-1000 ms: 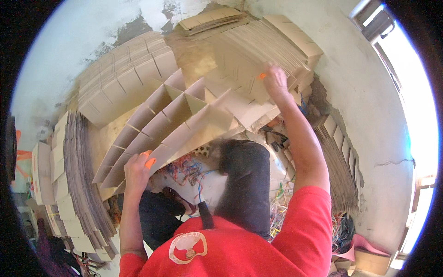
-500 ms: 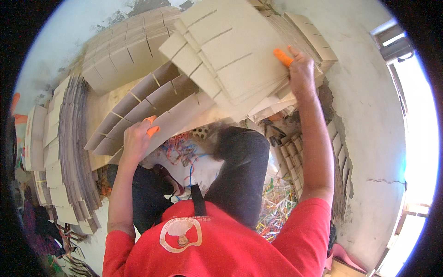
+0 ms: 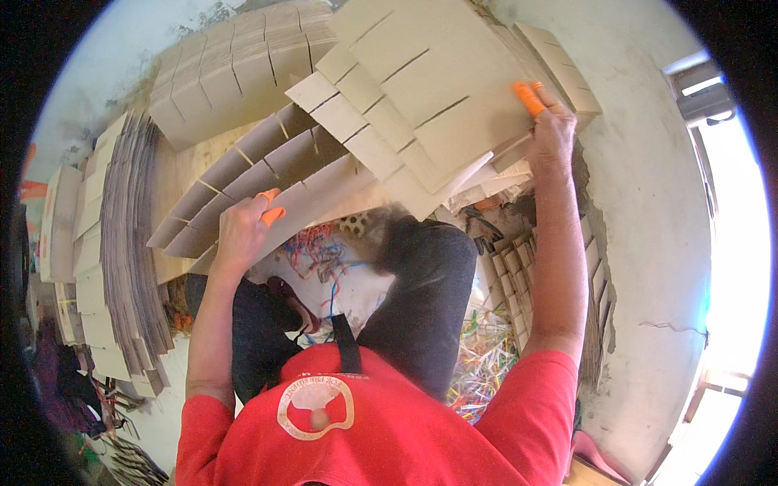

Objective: The person sits on the floor and repeatedly picks up flat cardboard sheets, folds them along pre-scored lines to form partitioned dividers, and stacks the finished units. The person handles the cardboard by hand without visible tools.

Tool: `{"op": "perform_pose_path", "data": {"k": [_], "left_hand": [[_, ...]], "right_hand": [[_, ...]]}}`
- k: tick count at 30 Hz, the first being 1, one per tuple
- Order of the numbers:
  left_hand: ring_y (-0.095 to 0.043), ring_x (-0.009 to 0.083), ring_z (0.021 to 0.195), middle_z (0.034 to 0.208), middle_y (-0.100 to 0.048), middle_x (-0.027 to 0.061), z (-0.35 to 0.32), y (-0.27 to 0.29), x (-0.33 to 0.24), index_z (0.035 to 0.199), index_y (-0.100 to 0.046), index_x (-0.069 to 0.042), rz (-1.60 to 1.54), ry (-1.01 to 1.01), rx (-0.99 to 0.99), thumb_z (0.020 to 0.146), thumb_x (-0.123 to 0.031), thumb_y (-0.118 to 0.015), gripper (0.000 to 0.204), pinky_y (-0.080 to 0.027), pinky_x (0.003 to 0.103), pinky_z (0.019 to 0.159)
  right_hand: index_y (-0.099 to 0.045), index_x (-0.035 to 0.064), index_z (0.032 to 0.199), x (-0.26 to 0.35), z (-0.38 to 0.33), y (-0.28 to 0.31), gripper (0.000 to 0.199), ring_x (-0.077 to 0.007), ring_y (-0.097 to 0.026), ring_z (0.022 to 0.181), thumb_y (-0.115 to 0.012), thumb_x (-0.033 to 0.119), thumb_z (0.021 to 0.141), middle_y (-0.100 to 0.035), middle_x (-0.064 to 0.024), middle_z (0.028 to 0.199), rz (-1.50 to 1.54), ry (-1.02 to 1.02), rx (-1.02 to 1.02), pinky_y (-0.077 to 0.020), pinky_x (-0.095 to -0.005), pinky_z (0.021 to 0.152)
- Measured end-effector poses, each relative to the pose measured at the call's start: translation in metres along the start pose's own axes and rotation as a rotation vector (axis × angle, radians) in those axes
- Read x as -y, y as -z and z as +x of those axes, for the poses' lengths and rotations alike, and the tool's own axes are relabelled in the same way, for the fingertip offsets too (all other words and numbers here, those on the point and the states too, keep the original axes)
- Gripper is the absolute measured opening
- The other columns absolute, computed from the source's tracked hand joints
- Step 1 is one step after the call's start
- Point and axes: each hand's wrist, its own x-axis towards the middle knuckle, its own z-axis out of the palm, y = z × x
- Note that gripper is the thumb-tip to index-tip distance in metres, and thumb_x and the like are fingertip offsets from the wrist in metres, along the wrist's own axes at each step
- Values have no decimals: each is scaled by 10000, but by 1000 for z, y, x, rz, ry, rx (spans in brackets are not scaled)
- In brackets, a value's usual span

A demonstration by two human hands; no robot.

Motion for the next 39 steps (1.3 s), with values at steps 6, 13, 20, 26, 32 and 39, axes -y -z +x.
{"op": "perform_pose_path", "data": {"k": [6,13,20,26,32,39], "left_hand": [[-647,336,707,770,-659,164,-1,6,-4,1064,-671,-51,-17,35,60,803,-232,-734,324,-494,433,609],[-650,309,722,806,-654,138,-6,20,-17,1095,-697,-87,16,161,8,751,-302,-788,415,-505,403,643],[-633,317,726,767,-643,129,-21,19,-6,1002,-712,-79,-67,131,-88,769,-209,-743,269,-500,422,626],[-624,317,688,730,-628,131,-21,13,-6,927,-717,-80,-56,105,-97,736,-72,-686,194,-494,420,601],[-609,324,705,725,-617,127,-19,15,-8,891,-691,-70,-58,94,-96,671,17,-614,248,-486,440,598],[-610,320,712,719,-612,124,-18,10,-7,859,-670,-53,-88,65,-98,669,25,-604,216,-492,437,610]], "right_hand": [[-684,10,1159,67,-25,-1,282,-105,-597,846,-646,129,906,-681,-31,950,-104,248,-57,-472,-230,773],[-583,-4,1277,97,-104,-47,424,-22,-470,490,-689,59,871,-668,-15,809,-187,236,324,-338,-170,408],[-614,82,1301,86,-137,-88,498,-1,-450,470,-756,70,824,-667,25,767,-274,430,644,-352,-158,433],[-610,82,1308,78,-141,-102,480,-3,-399,488,-718,43,842,-699,33,902,-268,472,726,-364,-162,462],[-614,82,1304,76,-134,-106,451,-10,-393,485,-696,52,862,-693,30,866,-223,519,770,-369,-177,460],[-600,26,1284,37,-129,-123,386,-95,-640,784,-635,39,900,-681,-85,1165,-320,757,962,-519,-237,711]]}}
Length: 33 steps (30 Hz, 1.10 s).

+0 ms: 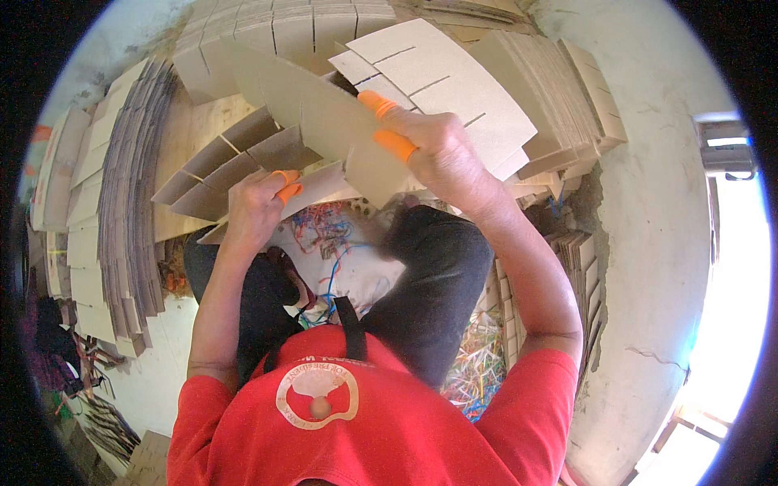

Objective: The person sits on the floor and repeatedly picks up flat cardboard sheets, folds them along pre-scored lines to form partitioned dividers, and stacks the finished units. The person handles the cardboard by hand without visible tools.

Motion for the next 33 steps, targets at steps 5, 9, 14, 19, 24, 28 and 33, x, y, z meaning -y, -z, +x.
{"op": "perform_pose_path", "data": {"k": [5,9,14,19,24,28,33], "left_hand": [[-612,322,703,722,-616,126,6,-1,-1,851,-660,-52,26,-17,-5,679,20,-606,194,-493,441,614],[-612,325,700,721,-617,127,7,2,1,846,-656,-55,64,7,0,687,17,-610,180,-492,447,610],[-633,325,727,758,-645,133,8,-3,12,892,-690,-65,16,1,33,721,-59,-669,173,-504,429,619],[-661,321,780,853,-684,152,28,28,3,941,-714,-31,-27,116,92,729,-338,-794,381,-510,395,639],[-644,300,786,837,-665,144,19,50,-14,1052,-689,-28,151,15,104,673,-411,-825,556,-509,385,672],[-615,297,796,819,-641,128,2,49,-34,1110,-671,-39,205,9,77,664,-343,-834,564,-493,393,683],[-604,282,796,875,-678,109,-6,46,-25,1093,-656,-24,204,-15,-11,684,-301,-826,523,-488,391,692]], "right_hand": [[-567,9,1287,1,2,-22,384,-217,-680,1031,-623,54,911,-593,-151,1323,-37,-64,186,-523,-292,885],[-618,-6,1172,4,7,-26,289,-308,-688,934,-626,36,886,-637,-161,1238,-100,-83,303,-550,-328,798],[-643,27,1128,-14,4,-32,329,-321,-670,807,-644,-7,801,-677,-130,969,-56,175,225,-553,-356,708],[-595,65,1233,-41,-24,-72,458,-270,-662,741,-650,67,778,-666,-100,869,-351,94,276,-545,-364,619],[-648,147,1075,-48,-10,-13,281,-225,-630,775,-688,181,799,-647,-48,910,-797,178,-207,-535,-359,629],[-415,73,1445,-114,4,60,796,-346,-521,1203,-743,435,817,-499,-206,1378,-1000,-555,-236,-417,-440,1009],[-522,-19,1315,-183,-11,100,567,-276,-642,972,-681,289,867,-627,-179,1168,-158,-870,-13,-519,-403,837]]}}
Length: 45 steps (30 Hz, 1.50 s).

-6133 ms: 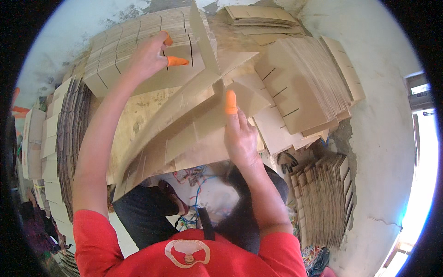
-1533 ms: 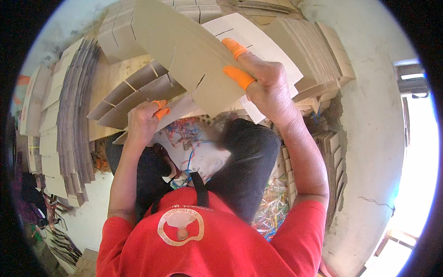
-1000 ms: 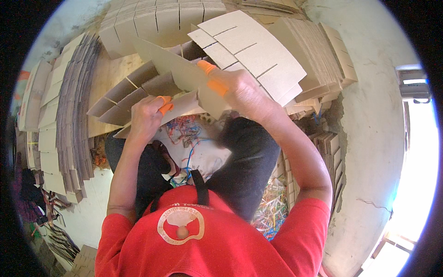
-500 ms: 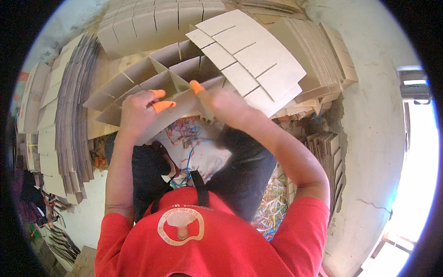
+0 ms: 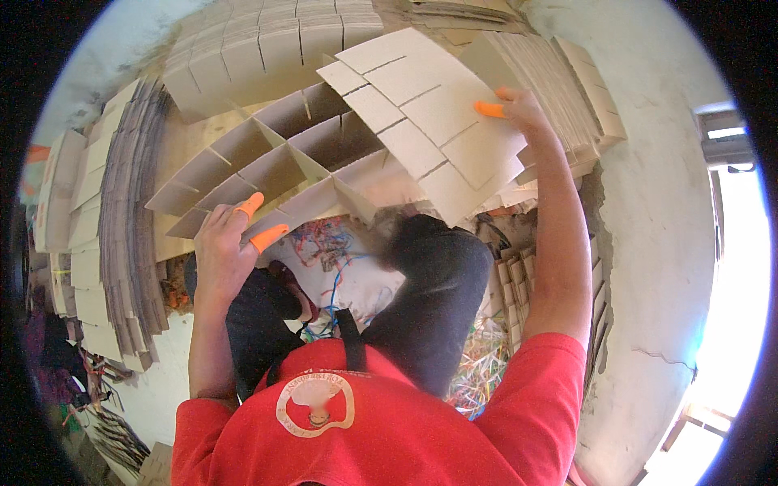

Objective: The person sits on the floor and repeatedly picks up flat cardboard sheets, folds them along pre-scored lines to form partitioned dividers, and stacks the finished units. The person handles the cardboard by hand without visible tools.

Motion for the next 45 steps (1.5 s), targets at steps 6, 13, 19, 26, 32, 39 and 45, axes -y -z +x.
{"op": "perform_pose_path", "data": {"k": [6,13,19,26,32,39,45], "left_hand": [[-602,304,751,845,-667,136,-12,4,14,1063,-680,-9,-71,87,-50,676,-269,-836,492,-477,399,676],[-621,286,755,855,-669,126,-36,9,20,1065,-693,-12,-23,159,-15,685,-206,-834,450,-494,363,673],[-604,298,696,746,-635,129,-44,-16,27,954,-722,-40,-97,120,-42,753,-139,-757,227,-479,384,623],[-586,306,665,695,-582,130,-43,-27,35,907,-727,-60,-113,80,-70,748,-55,-716,160,-465,408,595],[-565,319,644,692,-537,129,-38,-23,34,888,-713,-63,-79,80,-83,680,26,-657,233,-453,427,577],[-588,295,701,674,-590,100,-32,-22,32,780,-655,-61,-83,89,-104,646,24,-619,163,-484,428,586],[-593,282,722,695,-605,86,-33,-27,34,780,-656,-64,-89,93,-74,639,10,-641,160,-495,417,616]], "right_hand": [[-558,-124,1229,-44,16,30,387,-186,-677,807,-622,59,894,-673,-175,1003,666,21,-219,-575,-276,700],[-542,-52,1306,101,-85,33,467,-170,-674,909,-686,71,878,-667,-144,1135,645,301,-206,-559,-301,818],[-541,39,1357,192,-133,-35,589,-42,-563,995,-752,38,807,-634,-38,1268,213,858,-118,-468,-216,886],[-591,51,1269,226,-137,-67,481,-66,-405,669,-728,21,809,-702,-132,874,14,959,-146,-430,-203,664],[-580,-41,1229,243,-140,-61,444,-364,-659,954,-657,-41,792,-627,-280,1070,62,933,-48,-512,-359,817],[-559,-25,1262,250,-140,-69,481,-258,-639,978,-640,-65,790,-629,-228,1175,153,912,31,-506,-323,845],[-542,15,1300,243,-128,-104,485,-165,-664,1010,-659,-16,830,-599,-135,1316,68,924,137,-515,-297,866]]}}
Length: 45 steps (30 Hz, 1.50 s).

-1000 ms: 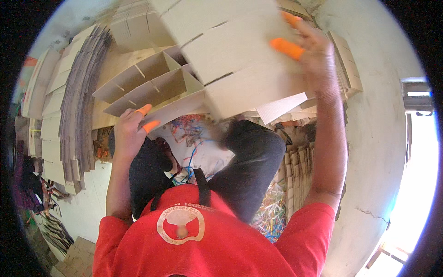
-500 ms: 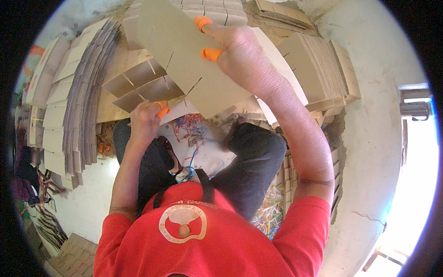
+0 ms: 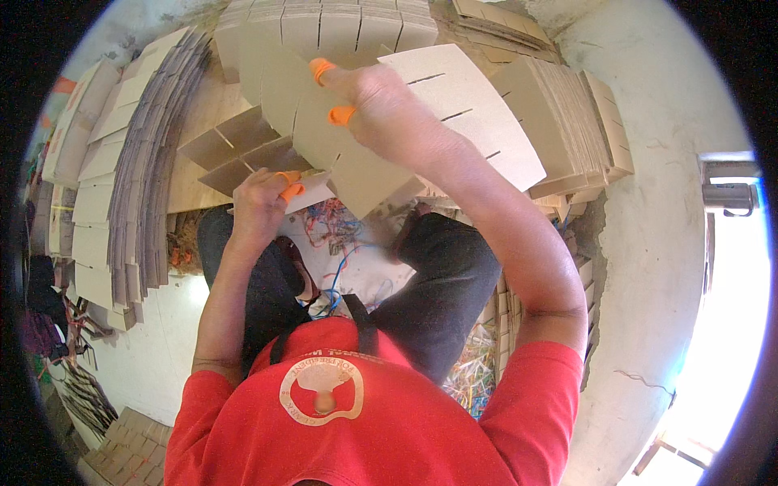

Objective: The person sits on the floor and repeatedly picks up flat cardboard sheets, folds them along pre-scored lines to form partitioned dividers, and stacks the finished units. The person handles the cardboard by hand without visible tools.

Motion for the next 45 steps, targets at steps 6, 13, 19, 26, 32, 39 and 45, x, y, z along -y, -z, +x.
{"op": "perform_pose_path", "data": {"k": [6,13,19,26,32,39,45], "left_hand": [[-594,281,726,701,-610,88,5,-1,-3,785,-660,-58,-23,14,-8,650,12,-638,154,-498,418,634],[-594,284,722,701,-614,90,8,-4,-1,823,-680,-62,17,33,5,689,-2,-653,150,-494,421,634],[-596,283,711,705,-604,96,6,-8,7,892,-708,-69,-10,45,-33,750,-66,-695,143,-480,414,621],[-612,261,654,731,-646,119,13,-6,-2,902,-725,-41,-23,21,-42,735,-114,-781,191,-485,365,593],[-621,231,647,741,-653,121,5,-6,3,930,-737,-42,-82,124,-31,744,-86,-775,195,-486,332,599],[-602,274,659,723,-629,115,10,-7,-1,874,-719,-46,-59,92,-41,719,-116,-793,186,-477,389,584],[-632,264,815,925,-671,123,17,3,-14,1083,-686,-24,-110,26,-123,729,-154,-805,396,-509,366,709]], "right_hand": [[-551,29,1281,-11,7,-43,443,-346,-649,987,-627,59,846,-679,-175,1004,-149,-105,350,-523,-417,781],[-599,-18,1118,8,7,-62,377,-335,-639,1022,-685,135,784,-661,-203,1047,-411,-74,642,-528,-438,828],[-590,54,1247,-18,7,-30,526,-314,-584,1131,-738,303,807,-614,-174,1213,-336,-64,131,-478,-381,946],[-345,78,1471,-203,-101,84,925,-324,-559,1189,-770,486,758,-589,-205,1268,-596,-679,-182,-446,-449,982],[-548,-23,1310,-217,-119,106,524,-211,-687,797,-696,206,863,-702,-122,977,-75,-847,-262,-566,-321,697],[-591,-78,1235,-168,-104,157,366,-162,-675,752,-479,36,905,-687,-130,917,214,-727,-643,-567,-278,671],[-665,-38,1083,-125,-74,153,267,-112,-643,681,-501,89,915,-688,-93,884,420,-608,-577,-527,-260,604]]}}
